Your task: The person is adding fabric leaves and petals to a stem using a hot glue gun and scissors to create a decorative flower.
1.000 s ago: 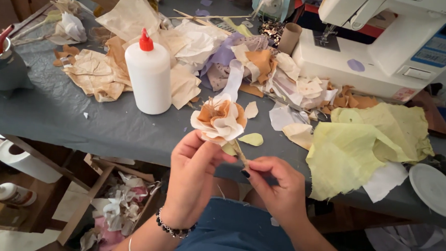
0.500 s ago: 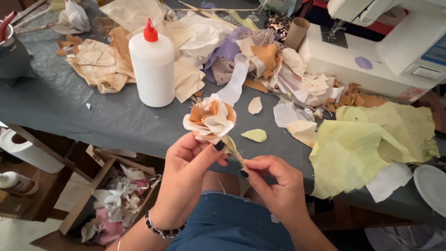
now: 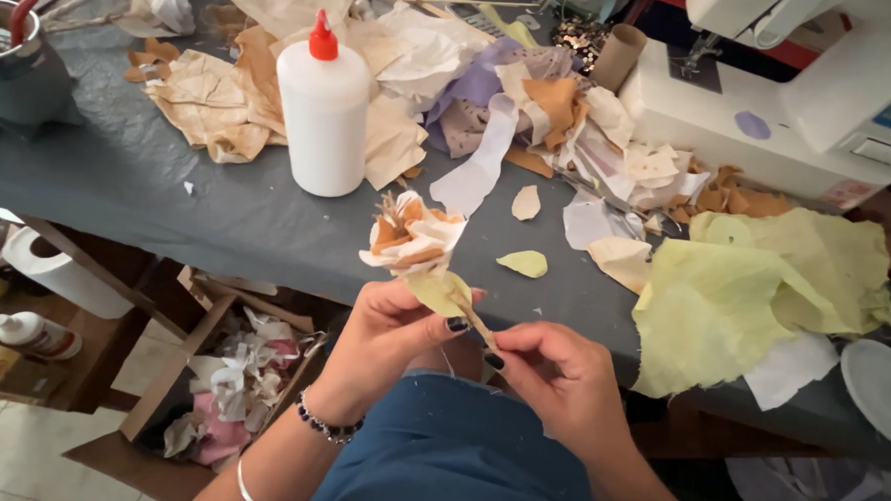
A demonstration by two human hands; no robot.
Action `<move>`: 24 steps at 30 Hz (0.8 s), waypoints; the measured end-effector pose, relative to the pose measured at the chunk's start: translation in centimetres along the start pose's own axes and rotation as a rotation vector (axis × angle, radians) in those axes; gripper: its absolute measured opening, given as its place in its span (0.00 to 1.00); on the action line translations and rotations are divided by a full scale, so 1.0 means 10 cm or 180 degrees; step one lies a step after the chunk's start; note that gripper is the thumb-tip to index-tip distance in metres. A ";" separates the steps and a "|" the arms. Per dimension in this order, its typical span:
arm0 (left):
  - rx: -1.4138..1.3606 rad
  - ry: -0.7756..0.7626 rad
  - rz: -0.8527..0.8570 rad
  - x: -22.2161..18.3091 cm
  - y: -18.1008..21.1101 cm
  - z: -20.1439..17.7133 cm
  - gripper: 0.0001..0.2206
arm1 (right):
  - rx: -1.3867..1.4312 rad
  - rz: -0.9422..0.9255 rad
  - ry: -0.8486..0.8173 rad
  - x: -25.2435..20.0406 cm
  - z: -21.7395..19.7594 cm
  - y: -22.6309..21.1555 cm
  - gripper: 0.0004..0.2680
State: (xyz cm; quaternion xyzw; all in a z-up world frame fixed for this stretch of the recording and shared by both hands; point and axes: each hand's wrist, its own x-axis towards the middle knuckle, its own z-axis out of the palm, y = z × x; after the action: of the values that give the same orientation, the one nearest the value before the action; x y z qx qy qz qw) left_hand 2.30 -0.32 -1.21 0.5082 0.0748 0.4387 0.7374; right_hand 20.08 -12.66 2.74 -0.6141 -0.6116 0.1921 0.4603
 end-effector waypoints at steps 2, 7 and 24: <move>-0.0091 0.0019 0.0174 0.01 -0.14 -0.04 0.08 | -0.0020 0.0029 0.0014 0.00 0.03 -0.05 0.04; -0.1060 0.0239 0.0439 0.00 -0.32 0.19 0.06 | 0.0031 -0.0098 0.0209 -0.01 0.22 0.05 0.03; -0.1557 -0.0621 -0.0044 -0.06 -0.31 -0.04 0.10 | 0.0663 -0.0140 0.0038 -0.07 0.34 0.17 0.04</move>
State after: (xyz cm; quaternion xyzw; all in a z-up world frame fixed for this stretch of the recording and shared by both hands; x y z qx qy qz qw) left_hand 3.46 -0.78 -4.14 0.3542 -0.1014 0.3876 0.8450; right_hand 18.23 -11.91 -0.59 -0.5505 -0.5988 0.2409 0.5294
